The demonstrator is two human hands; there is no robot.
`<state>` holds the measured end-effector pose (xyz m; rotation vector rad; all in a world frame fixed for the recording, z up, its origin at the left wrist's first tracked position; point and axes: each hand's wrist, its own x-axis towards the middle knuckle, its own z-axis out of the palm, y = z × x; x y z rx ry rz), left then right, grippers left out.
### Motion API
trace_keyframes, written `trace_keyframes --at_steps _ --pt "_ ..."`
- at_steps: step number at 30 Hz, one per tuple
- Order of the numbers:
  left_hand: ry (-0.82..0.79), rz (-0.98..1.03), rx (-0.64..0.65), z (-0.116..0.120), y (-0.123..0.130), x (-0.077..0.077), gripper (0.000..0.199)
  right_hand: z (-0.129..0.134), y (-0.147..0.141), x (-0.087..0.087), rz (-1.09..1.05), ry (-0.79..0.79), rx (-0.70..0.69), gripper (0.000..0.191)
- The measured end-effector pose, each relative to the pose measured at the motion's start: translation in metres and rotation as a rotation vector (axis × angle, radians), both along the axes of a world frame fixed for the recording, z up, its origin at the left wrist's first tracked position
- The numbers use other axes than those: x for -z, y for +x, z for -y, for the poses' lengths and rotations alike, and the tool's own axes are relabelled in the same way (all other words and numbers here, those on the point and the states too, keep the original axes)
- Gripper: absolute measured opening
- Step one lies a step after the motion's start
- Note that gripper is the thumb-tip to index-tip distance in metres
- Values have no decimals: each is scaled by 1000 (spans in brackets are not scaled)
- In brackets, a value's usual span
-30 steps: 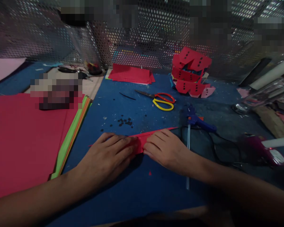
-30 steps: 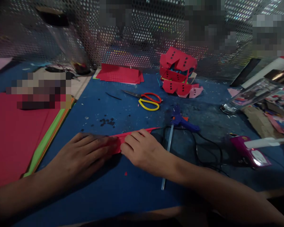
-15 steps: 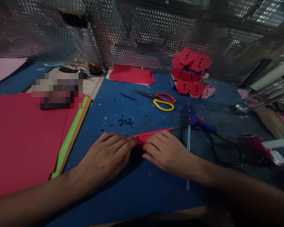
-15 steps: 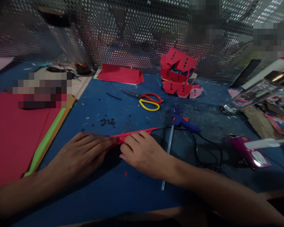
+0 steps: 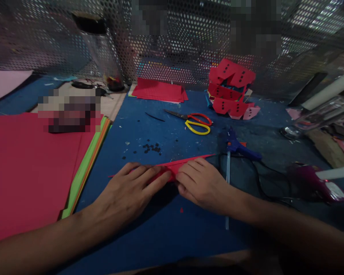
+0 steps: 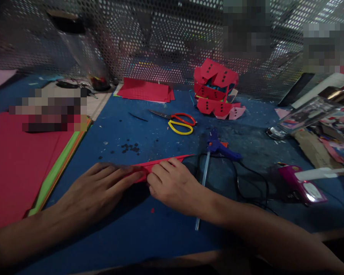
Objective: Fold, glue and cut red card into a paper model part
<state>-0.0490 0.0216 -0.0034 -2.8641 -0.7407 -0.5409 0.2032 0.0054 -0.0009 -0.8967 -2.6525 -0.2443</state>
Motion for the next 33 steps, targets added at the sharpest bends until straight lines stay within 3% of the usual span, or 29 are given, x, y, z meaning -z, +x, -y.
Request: trace_keyframes --at_steps 4,13,24,33 --pt "24 15 16 0 4 -5 26 0 -3 2 -83 -111 121 20" --pt "-69 -12 -24 3 6 -6 21 2 -4 -3 -178 -370 298 11" --pt "-66 0 -22 5 6 -4 25 2 -3 -1 -214 -406 334 9" --pt "-157 -2 -48 6 6 -3 31 2 -3 -1 -220 -420 340 9"
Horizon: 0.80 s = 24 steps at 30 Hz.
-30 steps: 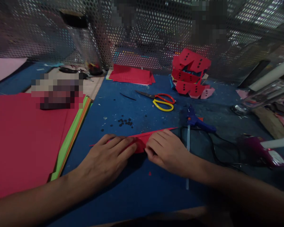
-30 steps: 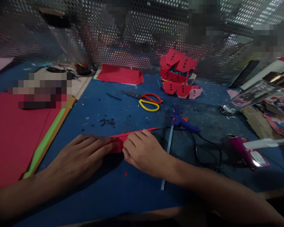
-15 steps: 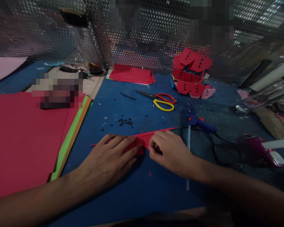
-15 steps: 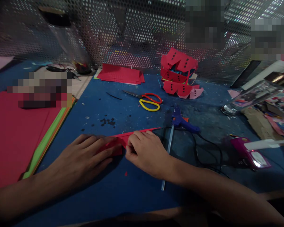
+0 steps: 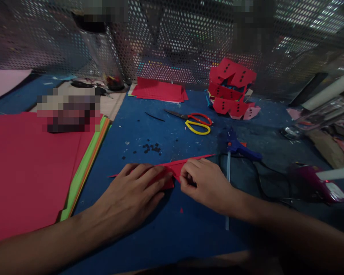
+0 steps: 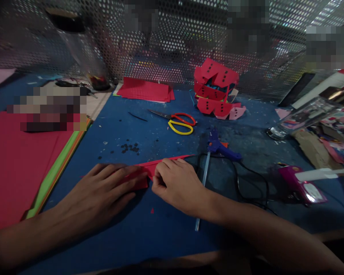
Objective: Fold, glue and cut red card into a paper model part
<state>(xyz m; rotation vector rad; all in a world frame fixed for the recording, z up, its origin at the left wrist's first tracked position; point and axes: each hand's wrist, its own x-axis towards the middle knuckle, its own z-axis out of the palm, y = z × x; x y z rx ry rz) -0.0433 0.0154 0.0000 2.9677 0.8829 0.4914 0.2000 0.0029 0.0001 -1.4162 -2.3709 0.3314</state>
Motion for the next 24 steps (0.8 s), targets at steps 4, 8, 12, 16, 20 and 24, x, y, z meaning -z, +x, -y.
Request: trace_keyframes --at_steps 4,8,12,16,20,24 --pt "-34 -10 -27 1 -1 1 34 0 0 -1 -8 0 -3 9" --pt "-58 -18 -26 1 -1 2 37 -1 1 -2 -4 -15 -15 11" --pt "-65 -30 -30 1 -1 2 36 0 1 -4 -15 -19 -31 12" --pt "-66 -44 -25 0 -2 2 33 1 1 -6 -24 -25 -42 14" --pt "-59 -42 -13 0 -2 3 31 2 0 -6 -38 -37 -48 24" --pt "-58 -48 -17 -1 -1 3 33 1 0 -4 -30 -46 -40 16"
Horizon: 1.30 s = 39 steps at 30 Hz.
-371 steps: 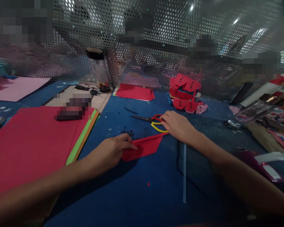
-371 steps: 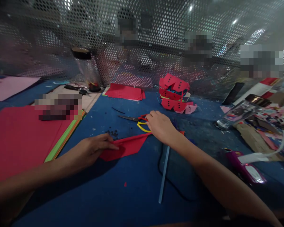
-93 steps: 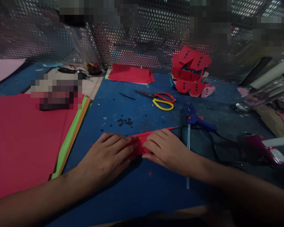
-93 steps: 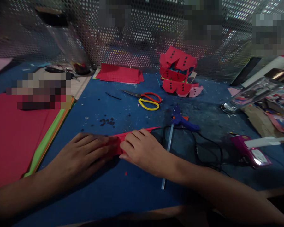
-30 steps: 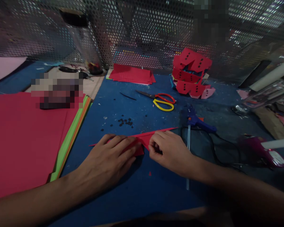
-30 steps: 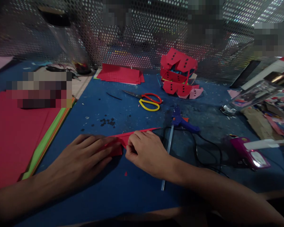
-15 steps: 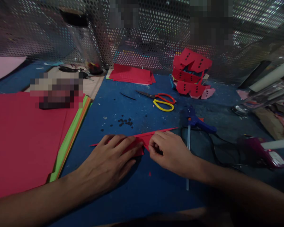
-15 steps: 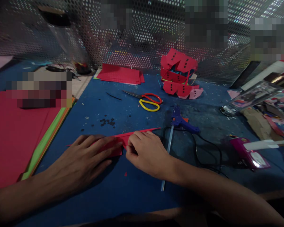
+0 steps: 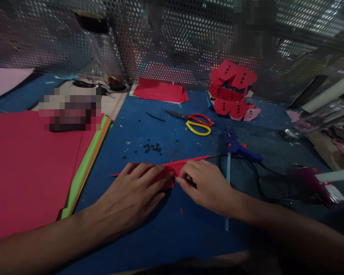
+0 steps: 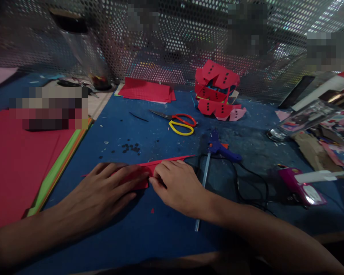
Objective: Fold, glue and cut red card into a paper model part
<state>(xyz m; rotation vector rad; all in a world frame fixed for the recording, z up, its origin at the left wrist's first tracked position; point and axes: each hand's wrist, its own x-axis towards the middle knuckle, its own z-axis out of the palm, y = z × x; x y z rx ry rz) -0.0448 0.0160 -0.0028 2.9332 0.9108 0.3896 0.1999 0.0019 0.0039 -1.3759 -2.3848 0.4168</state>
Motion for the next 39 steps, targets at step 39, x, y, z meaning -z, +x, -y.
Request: trace_keyframes --at_steps 39 --pt "18 7 -1 1 0 0 34 0 -2 -2 51 10 -22 16"
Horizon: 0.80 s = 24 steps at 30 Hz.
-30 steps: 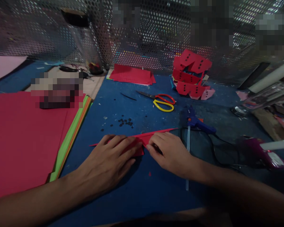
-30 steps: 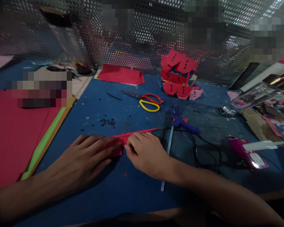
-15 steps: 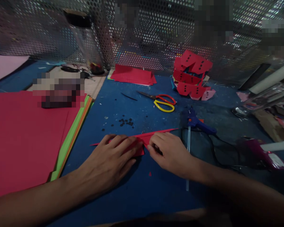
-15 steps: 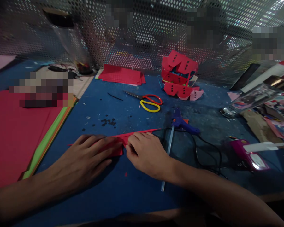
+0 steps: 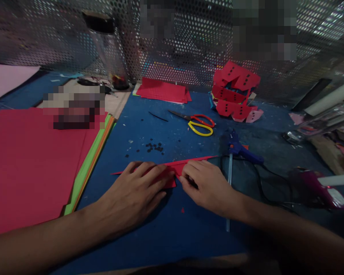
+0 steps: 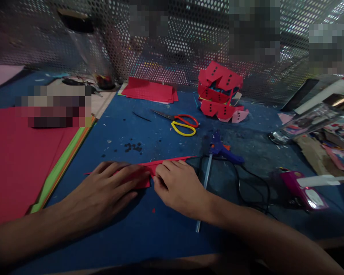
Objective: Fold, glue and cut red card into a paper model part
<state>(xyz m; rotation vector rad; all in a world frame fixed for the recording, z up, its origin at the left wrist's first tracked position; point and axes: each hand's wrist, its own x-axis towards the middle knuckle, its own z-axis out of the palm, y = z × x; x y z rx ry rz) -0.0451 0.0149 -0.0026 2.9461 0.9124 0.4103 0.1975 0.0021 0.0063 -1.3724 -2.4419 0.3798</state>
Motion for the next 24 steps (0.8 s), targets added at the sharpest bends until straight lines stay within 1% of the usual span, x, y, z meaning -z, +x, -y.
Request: trace_keyframes --at_steps 4,10,20,24 --pt "-13 -19 -5 0 -1 0 34 1 0 0 -23 -19 16 19" --pt "-15 -24 -8 -1 0 1 34 1 2 1 -81 -72 66 12" --pt "5 30 -6 0 0 2 36 1 1 4 -53 -65 66 11" --pt "-14 34 -13 1 0 1 36 0 1 4 -47 -51 57 11"
